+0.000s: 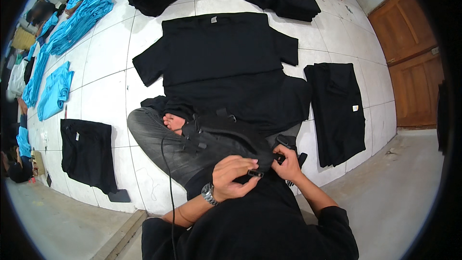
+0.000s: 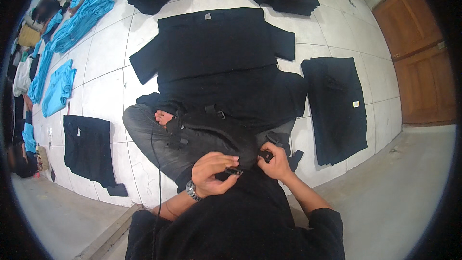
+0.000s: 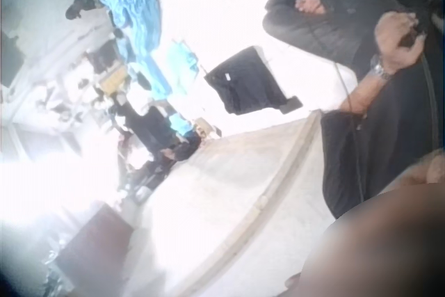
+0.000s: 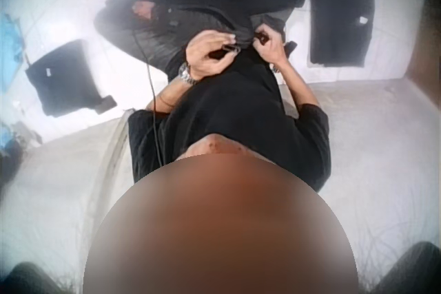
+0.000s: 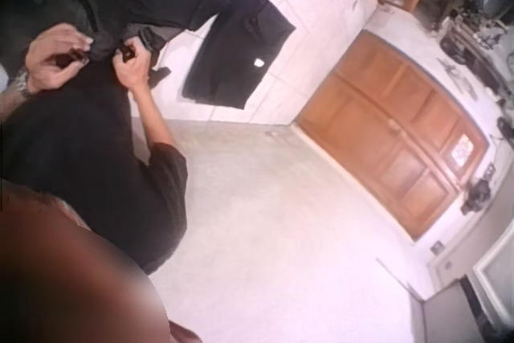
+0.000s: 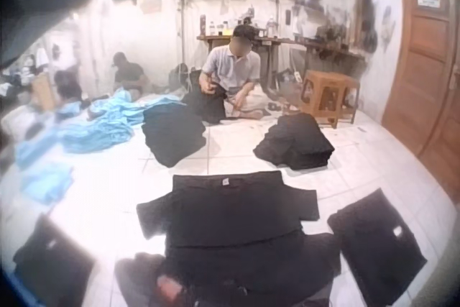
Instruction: The person sits on the floor and assembles a black tactical-style bag by hand. They attach and adjust multiple straps and buckles, threading webbing through plastic hardware and securing connections. The person handles the bag and its components repeatedly to ensure proper fit and alignment.
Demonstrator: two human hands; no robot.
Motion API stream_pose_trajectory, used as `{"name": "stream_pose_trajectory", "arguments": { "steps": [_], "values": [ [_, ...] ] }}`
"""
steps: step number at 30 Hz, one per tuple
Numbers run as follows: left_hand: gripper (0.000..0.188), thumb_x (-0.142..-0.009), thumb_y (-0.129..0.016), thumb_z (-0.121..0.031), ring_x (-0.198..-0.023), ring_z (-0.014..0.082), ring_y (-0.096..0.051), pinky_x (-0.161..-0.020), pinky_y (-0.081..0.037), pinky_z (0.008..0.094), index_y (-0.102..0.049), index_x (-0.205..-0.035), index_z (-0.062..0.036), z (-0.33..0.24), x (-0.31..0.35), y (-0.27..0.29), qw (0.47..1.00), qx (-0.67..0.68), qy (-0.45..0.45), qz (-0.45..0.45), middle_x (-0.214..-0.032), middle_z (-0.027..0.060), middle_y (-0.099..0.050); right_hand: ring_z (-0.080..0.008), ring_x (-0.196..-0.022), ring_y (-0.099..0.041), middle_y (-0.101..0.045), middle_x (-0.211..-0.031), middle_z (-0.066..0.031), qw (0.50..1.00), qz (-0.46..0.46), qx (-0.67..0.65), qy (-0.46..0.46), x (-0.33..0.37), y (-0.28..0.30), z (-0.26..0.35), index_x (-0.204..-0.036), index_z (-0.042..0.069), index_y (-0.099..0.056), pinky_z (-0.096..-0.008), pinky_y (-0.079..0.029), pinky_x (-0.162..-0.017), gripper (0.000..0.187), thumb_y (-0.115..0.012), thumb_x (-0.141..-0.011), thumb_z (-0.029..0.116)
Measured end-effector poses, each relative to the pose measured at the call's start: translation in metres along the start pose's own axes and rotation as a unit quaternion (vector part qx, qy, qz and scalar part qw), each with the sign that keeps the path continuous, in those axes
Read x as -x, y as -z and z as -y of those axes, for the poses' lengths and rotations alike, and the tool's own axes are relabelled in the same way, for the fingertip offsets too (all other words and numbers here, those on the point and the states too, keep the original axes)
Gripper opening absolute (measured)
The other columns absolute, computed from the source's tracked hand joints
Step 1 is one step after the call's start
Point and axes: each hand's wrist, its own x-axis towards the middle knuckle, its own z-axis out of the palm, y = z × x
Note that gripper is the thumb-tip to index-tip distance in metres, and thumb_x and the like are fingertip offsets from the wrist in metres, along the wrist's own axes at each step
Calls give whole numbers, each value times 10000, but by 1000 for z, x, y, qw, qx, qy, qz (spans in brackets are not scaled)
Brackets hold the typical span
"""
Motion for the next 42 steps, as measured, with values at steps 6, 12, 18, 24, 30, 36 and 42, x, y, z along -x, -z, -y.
{"name": "stream_pose_trajectory", "arguments": {
  "steps": [6,12,18,24,30,36,42],
  "values": [
    [248,-735,-880,-17,-885,312,-819,-801,-622,398,-701,-904,13,-5,17,9,1000,-8,22,-11,-913,185,-807,-307,-777,-769,-740,-877,-204,994,29,88,63,10,7,11,-1016,-3,-701,-359,-560,-683,279,-825,-811,139],
    [220,-755,-863,15,-901,303,-810,-811,-619,382,-695,-897,24,-6,-2,14,999,-18,51,-8,-947,193,-807,-328,-915,-803,-796,-998,-203,995,7,60,82,13,15,7,-1094,0,-772,-360,-610,-795,333,-870,-838,189],
    [242,-793,-905,-63,-818,231,-779,-748,-596,325,-695,-890,7,13,-52,-12,985,-84,118,-89,-922,132,-798,-348,-884,-786,-794,-967,-183,980,69,165,88,13,31,21,-1007,13,-776,-421,-607,-807,336,-879,-833,281],
    [309,-806,-887,-209,-698,262,-731,-677,-555,344,-669,-875,-2,54,-116,-46,972,-98,172,-124,-780,156,-720,-367,-988,-730,-746,-1073,-172,947,161,223,164,-15,-26,64,-1108,11,-777,-448,-578,-874,436,-869,-864,361],
    [314,-799,-876,-228,-673,309,-710,-657,-535,383,-654,-858,-14,59,-137,-49,962,-104,206,-149,-741,150,-705,-401,-1135,-697,-720,-1187,-209,989,133,16,62,-84,-77,57,-1214,-8,-716,-499,-557,-950,409,-783,-930,279],
    [308,-804,-873,-227,-691,327,-718,-661,-541,394,-652,-855,-18,47,-147,-52,961,-88,196,-175,-753,156,-712,-407,-1089,-680,-690,-1215,-216,941,-27,280,189,-116,-156,34,-1277,-22,-668,-490,-546,-941,446,-756,-947,265],
    [298,-811,-873,-220,-734,345,-742,-670,-550,404,-662,-867,-17,45,-152,-62,966,-96,173,-169,-788,173,-733,-451,-1122,-694,-734,-1179,-275,941,4,330,68,-139,-159,48,-1323,-31,-664,-542,-528,-1007,522,-704,-967,349]
  ]
}}
